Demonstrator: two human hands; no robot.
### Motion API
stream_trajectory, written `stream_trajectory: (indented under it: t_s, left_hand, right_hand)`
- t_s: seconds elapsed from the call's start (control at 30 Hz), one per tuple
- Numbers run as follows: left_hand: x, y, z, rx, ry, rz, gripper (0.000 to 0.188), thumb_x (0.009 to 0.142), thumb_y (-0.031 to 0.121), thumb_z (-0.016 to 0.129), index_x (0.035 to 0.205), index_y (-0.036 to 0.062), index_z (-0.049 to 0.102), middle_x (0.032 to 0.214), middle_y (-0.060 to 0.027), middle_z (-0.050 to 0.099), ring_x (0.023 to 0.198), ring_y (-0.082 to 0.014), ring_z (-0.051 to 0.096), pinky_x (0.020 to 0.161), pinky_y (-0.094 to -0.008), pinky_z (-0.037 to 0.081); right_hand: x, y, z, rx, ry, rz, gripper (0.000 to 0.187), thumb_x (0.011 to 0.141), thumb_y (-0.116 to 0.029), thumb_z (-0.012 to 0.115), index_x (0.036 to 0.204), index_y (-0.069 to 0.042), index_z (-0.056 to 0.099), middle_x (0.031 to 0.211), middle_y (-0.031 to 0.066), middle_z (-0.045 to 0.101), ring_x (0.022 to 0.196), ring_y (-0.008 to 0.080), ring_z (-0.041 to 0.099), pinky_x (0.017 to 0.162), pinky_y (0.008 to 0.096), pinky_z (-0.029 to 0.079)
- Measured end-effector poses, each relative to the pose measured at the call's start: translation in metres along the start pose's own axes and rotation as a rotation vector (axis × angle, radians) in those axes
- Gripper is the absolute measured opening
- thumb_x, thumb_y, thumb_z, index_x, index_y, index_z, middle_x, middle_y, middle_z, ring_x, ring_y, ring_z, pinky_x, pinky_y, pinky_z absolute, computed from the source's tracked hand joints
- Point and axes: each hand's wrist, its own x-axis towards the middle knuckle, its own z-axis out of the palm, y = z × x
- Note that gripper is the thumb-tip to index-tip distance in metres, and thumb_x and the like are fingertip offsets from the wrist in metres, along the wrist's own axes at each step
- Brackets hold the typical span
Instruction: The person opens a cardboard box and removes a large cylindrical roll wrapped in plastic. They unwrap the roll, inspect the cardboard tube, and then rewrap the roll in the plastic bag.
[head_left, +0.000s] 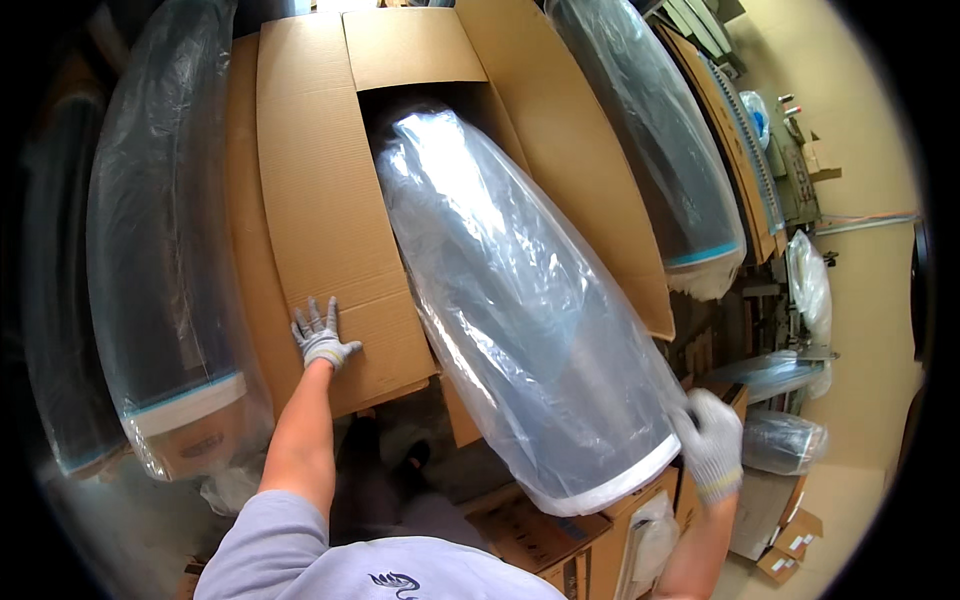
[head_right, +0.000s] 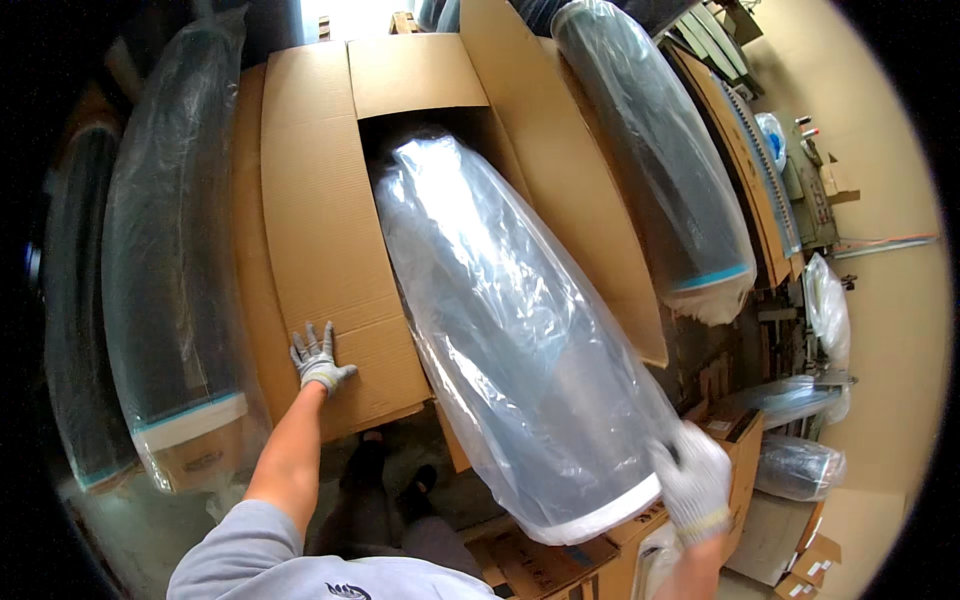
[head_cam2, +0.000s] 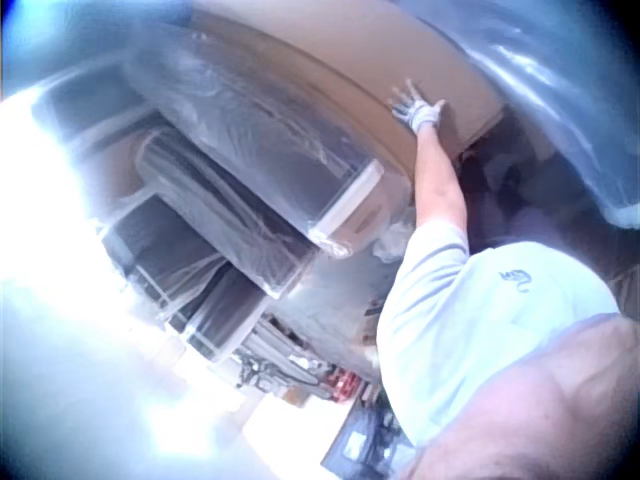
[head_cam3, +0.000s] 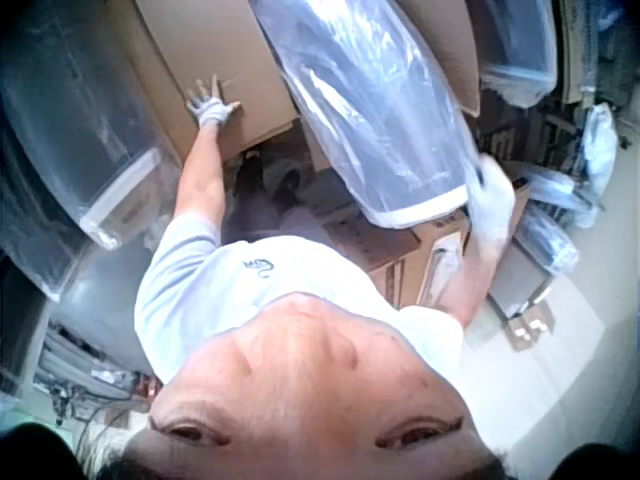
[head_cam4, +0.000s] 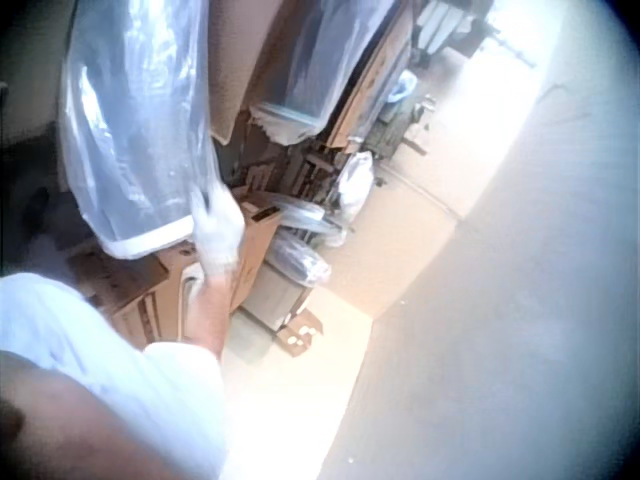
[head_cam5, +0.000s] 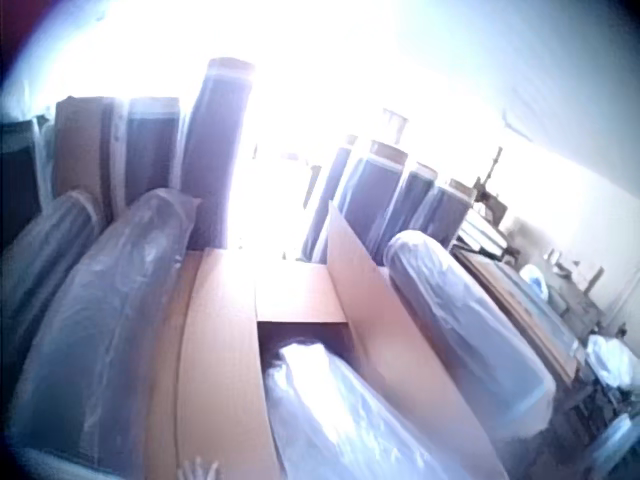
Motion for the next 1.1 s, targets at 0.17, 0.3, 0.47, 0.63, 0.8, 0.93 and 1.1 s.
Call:
stream_trajectory:
  t_s: [0.17, 0.3, 0.47, 0.63, 0.8, 0.93, 1.1]
  left_hand:
    - [0.008, -0.003, -0.001, -0.058, -0.093, -0.03, 0.12, 0.063, 0.069, 0.07, 0.154, 0.0309, 0.002, 0.158, -0.0145, -0.018, 0.142, -0.0465, -0.018, 0.112, -0.0611, -0.005]
    - [0.02, -0.002, 0.005, -0.101, -0.118, 0.014, 0.12, 0.063, 0.071, 0.07, 0.153, 0.031, 0.002, 0.158, -0.0151, -0.017, 0.141, -0.0474, -0.019, 0.112, -0.0622, -0.004]
    - [0.019, -0.021, 0.009, -0.099, -0.105, -0.005, 0.118, 0.063, 0.071, 0.07, 0.153, 0.0312, 0.005, 0.158, -0.0151, -0.015, 0.141, -0.0477, -0.018, 0.111, -0.063, -0.005]
    - [0.025, -0.007, 0.001, -0.141, -0.14, 0.047, 0.118, 0.063, 0.071, 0.07, 0.153, 0.0312, 0.005, 0.158, -0.0145, -0.015, 0.141, -0.0485, -0.016, 0.111, -0.0639, -0.005]
    - [0.021, -0.017, 0.008, -0.122, -0.106, 0.006, 0.118, 0.064, 0.071, 0.069, 0.153, 0.0317, 0.004, 0.158, -0.0144, -0.015, 0.141, -0.0485, -0.016, 0.111, -0.0639, -0.005]
    - [0.02, -0.011, 0.008, -0.108, -0.107, 0.03, 0.12, 0.063, 0.072, 0.069, 0.153, 0.0316, 0.002, 0.158, -0.0144, -0.017, 0.141, -0.0483, -0.018, 0.111, -0.0638, -0.006]
    - [0.019, -0.015, 0.009, -0.088, -0.09, 0.001, 0.122, 0.062, 0.072, 0.07, 0.153, 0.0309, -0.001, 0.157, -0.0146, -0.019, 0.14, -0.0472, -0.02, 0.11, -0.0643, -0.006]
  right_hand:
    - [0.195, -0.131, 0.154, -0.261, -0.202, -0.196, 0.082, 0.076, -0.049, 0.071, 0.134, 0.002, 0.044, 0.132, 0.0237, 0.049, 0.123, 0.0377, 0.047, 0.103, 0.0445, 0.039]
    - [0.291, -0.153, 0.301, -0.401, -0.119, 0.207, 0.091, 0.074, -0.054, 0.072, 0.14, -0.001, 0.038, 0.14, 0.0168, 0.042, 0.13, 0.037, 0.039, 0.105, 0.0505, 0.034]
    - [0.348, -0.122, 0.357, -0.269, 0.188, 0.214, 0.025, 0.083, -0.025, 0.064, 0.096, -0.004, 0.065, 0.098, 0.0172, 0.067, 0.088, 0.0314, 0.065, 0.075, 0.0409, 0.051]
    - [0.393, -0.042, 0.361, 0.369, 0.212, 0.216, 0.039, 0.086, -0.034, 0.062, 0.087, 0.004, 0.066, 0.079, 0.0203, 0.067, 0.07, 0.0292, 0.061, 0.07, 0.0401, 0.048]
    - [0.371, -0.121, 0.32, 0.386, -0.241, 0.068, 0.041, 0.082, -0.034, 0.071, 0.098, 0.004, 0.067, 0.091, 0.0144, 0.068, 0.078, 0.0242, 0.06, 0.074, 0.0363, 0.046]
    - [0.317, -0.133, 0.266, 0.808, -0.353, -0.023, 0.029, 0.073, -0.003, 0.071, 0.101, -0.003, 0.066, 0.073, -0.0012, 0.058, 0.066, 0.0108, 0.052, 0.062, 0.0248, 0.042]
    - [0.213, -0.096, 0.16, 0.962, -0.174, 0.006, 0.028, 0.075, 0.0, 0.067, 0.103, 0.0, 0.065, 0.087, 0.002, 0.063, 0.08, 0.0111, 0.056, 0.071, 0.0249, 0.045]
